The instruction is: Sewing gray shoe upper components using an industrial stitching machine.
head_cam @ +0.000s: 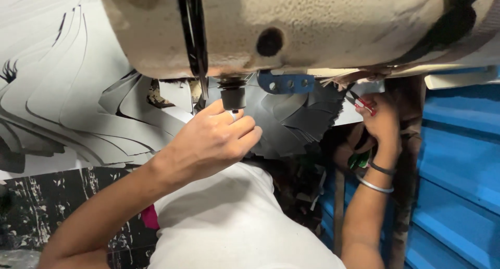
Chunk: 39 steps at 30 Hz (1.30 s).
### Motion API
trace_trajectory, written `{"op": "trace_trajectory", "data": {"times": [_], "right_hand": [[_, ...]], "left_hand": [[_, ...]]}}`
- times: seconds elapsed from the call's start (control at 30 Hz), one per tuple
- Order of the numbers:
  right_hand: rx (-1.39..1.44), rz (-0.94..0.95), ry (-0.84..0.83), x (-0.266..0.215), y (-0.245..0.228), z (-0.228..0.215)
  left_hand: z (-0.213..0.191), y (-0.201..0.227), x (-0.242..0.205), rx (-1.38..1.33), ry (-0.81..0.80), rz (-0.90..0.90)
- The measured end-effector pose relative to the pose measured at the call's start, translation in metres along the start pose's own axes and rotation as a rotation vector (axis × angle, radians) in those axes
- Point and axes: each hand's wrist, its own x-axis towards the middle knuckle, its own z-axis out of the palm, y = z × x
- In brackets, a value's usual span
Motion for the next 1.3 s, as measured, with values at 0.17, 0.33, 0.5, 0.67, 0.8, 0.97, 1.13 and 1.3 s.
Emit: {"op": "trace_trajectory", "data": {"times": [0.17,0.33,0.5,0.67,0.8,0.97,1.13,1.3], "right_hand": [[-0.117,0.061,0.061,-0.017,0.017,-0.01],[0.256,0.051,0.328,-0.066,-0.07,-0.033],[1.544,0.026,-0.078,-0.116,-0.231,-0.026],[1.468,-0.09,-0.545,-0.146,-0.301,0.039],[1.575,0.079,-0.702,-0.151,-0.334,0.089],[1.729,-0.001,-0.416,-0.148,-0.35,0.1],[1.89,-0.151,-0.377,-0.143,-0.35,0.089],[1.87,-0.261,-0.387,-0.146,-0.343,0.091]], "left_hand": [[0.002,0.004,-0.002,-0.085,-0.005,-0.071],[-0.008,0.004,-0.011,-0.203,0.096,-0.121],[-0.002,0.009,-0.022,-0.263,0.199,-0.251],[-0.002,0.02,-0.031,-0.309,0.288,-0.304],[-0.003,0.032,-0.044,-0.452,0.34,-0.391],[-0.019,0.046,-0.059,-0.483,0.317,-0.368],[-0.024,0.047,-0.068,-0.418,0.244,-0.322],[-0.019,0.044,-0.068,-0.496,0.27,-0.256]]}}
